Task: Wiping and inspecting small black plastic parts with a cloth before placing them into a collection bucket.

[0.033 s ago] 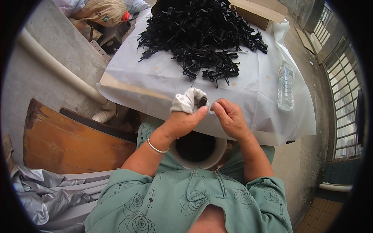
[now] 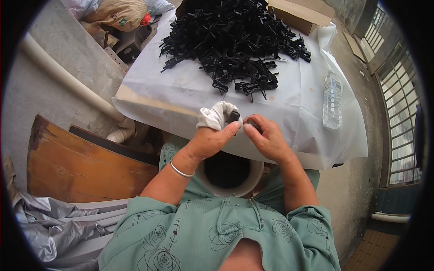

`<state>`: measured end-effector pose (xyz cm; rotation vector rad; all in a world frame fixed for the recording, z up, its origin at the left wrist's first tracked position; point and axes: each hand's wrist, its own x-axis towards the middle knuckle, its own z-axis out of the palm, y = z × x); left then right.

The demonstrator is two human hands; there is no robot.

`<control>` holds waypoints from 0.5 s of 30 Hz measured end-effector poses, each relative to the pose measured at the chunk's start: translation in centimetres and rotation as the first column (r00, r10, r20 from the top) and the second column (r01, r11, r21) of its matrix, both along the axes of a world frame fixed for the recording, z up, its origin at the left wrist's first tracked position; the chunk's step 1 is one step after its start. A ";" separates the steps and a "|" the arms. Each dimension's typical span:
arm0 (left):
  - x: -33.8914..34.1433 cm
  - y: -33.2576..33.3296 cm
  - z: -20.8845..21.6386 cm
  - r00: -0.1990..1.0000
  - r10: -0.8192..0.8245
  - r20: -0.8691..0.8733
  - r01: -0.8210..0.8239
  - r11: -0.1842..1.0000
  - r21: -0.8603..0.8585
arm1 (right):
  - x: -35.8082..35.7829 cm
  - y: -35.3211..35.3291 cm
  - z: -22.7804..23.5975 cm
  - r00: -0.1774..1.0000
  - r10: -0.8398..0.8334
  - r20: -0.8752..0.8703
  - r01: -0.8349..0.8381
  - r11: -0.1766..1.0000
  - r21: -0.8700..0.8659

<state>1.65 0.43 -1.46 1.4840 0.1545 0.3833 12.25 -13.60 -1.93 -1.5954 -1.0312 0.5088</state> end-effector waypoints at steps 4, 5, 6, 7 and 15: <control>-0.4 0.6 0.6 0.996 -0.086 -0.031 0.072 0.946 -0.315 | 0.5 -0.4 -1.2 0.984 0.086 0.156 -0.097 0.993 0.064; -0.2 0.5 0.5 0.996 -0.086 -0.032 0.071 0.946 -0.317 | 0.6 -0.4 -1.1 0.984 0.087 0.155 -0.098 0.993 0.062; 0.0 0.4 0.2 0.998 -0.060 -0.035 0.051 0.974 -0.219 | 0.7 -0.4 -0.6 0.972 0.046 0.229 -0.073 0.991 0.108; 0.1 0.3 0.0 0.999 -0.037 -0.037 0.032 0.992 -0.120 | 0.8 -0.3 -0.3 0.954 0.000 0.299 -0.048 0.987 0.156; -0.6 -0.4 1.1 0.963 -0.231 -0.136 0.221 0.972 -0.082 | -0.4 0.2 -0.6 0.980 0.005 -0.198 0.020 0.992 0.128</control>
